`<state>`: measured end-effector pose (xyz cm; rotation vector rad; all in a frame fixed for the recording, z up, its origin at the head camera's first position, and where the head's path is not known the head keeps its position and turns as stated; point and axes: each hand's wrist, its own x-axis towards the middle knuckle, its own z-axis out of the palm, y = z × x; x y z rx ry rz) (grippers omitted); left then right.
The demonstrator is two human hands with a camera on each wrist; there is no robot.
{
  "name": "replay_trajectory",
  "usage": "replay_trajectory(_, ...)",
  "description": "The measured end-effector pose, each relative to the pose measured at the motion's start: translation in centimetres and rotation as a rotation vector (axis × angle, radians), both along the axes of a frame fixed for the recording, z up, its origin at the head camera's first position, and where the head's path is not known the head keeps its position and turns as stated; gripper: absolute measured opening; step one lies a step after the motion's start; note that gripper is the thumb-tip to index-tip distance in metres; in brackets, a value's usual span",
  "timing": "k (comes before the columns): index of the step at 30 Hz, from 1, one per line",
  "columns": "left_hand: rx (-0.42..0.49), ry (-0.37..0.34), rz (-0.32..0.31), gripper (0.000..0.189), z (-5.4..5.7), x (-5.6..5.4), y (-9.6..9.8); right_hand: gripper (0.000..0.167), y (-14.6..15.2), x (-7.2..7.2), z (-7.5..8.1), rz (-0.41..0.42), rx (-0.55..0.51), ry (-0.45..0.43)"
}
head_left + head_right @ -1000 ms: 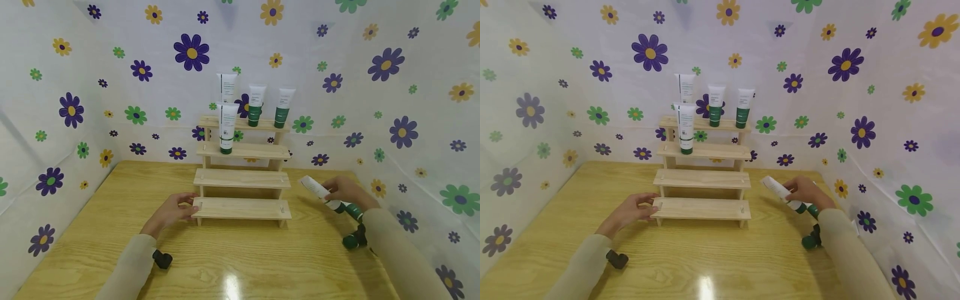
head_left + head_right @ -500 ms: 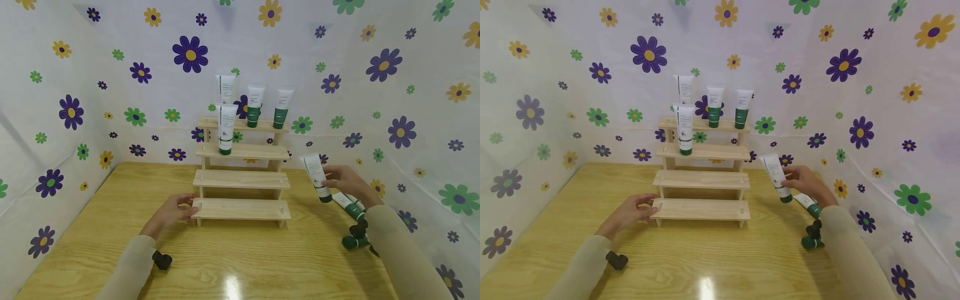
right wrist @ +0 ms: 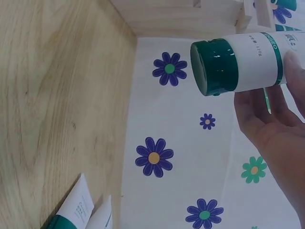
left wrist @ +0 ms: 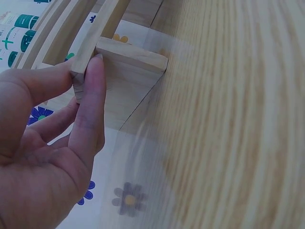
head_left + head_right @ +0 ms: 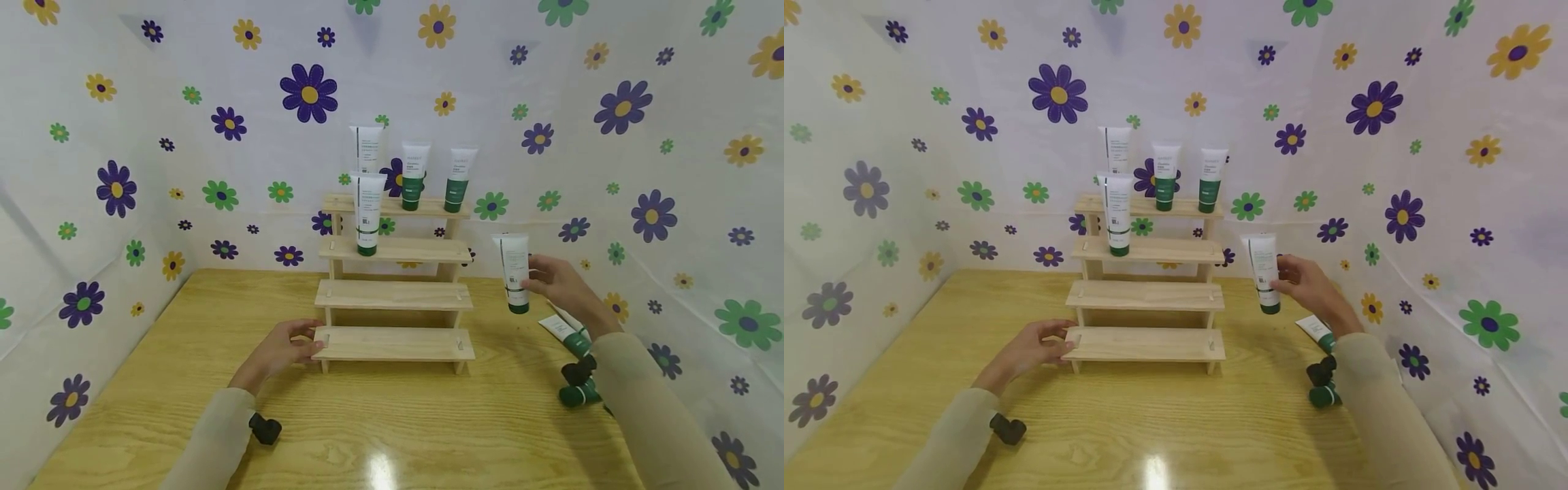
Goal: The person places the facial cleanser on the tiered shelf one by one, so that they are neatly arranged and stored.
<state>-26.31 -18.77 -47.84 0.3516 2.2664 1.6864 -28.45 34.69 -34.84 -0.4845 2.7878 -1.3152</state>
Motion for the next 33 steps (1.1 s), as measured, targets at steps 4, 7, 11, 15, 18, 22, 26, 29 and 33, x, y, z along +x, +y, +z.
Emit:
replay_trajectory(4,0.003,-0.001,-0.003,0.057,-0.1,0.0,0.0,0.052,-0.4,0.0,0.4,-0.013,-0.032,0.020)
replay_trajectory(7,0.004,-0.005,-0.001,0.057,-0.2,0.1,0.0,0.052,-0.8,0.0,0.6,-0.025,-0.039,0.027)
replay_trajectory(11,0.009,-0.001,-0.002,0.056,-0.3,0.2,0.2,0.052,-1.5,0.1,1.0,-0.024,-0.048,0.052)
replay_trajectory(15,0.006,0.002,0.002,0.055,-0.3,0.3,0.3,0.051,-2.1,0.1,1.3,-0.009,-0.053,0.086)
replay_trajectory(18,-0.001,0.004,-0.002,0.055,-0.2,0.3,0.3,0.051,-2.5,-0.1,1.6,-0.004,-0.046,0.103)
replay_trajectory(22,0.001,0.001,-0.001,0.056,-0.2,0.2,0.2,0.052,-3.0,-0.4,2.0,-0.002,-0.049,0.110)
replay_trajectory(26,0.000,-0.007,0.005,0.057,-0.1,0.2,0.2,0.052,-3.5,-0.6,2.3,0.005,-0.072,0.112)
replay_trajectory(29,-0.002,-0.008,0.005,0.057,0.0,0.3,0.2,0.053,-4.0,-0.8,2.5,0.011,-0.093,0.120)
replay_trajectory(33,-0.002,-0.007,0.007,0.057,0.3,0.3,0.3,0.056,-4.5,-1.1,2.9,0.006,-0.106,0.125)
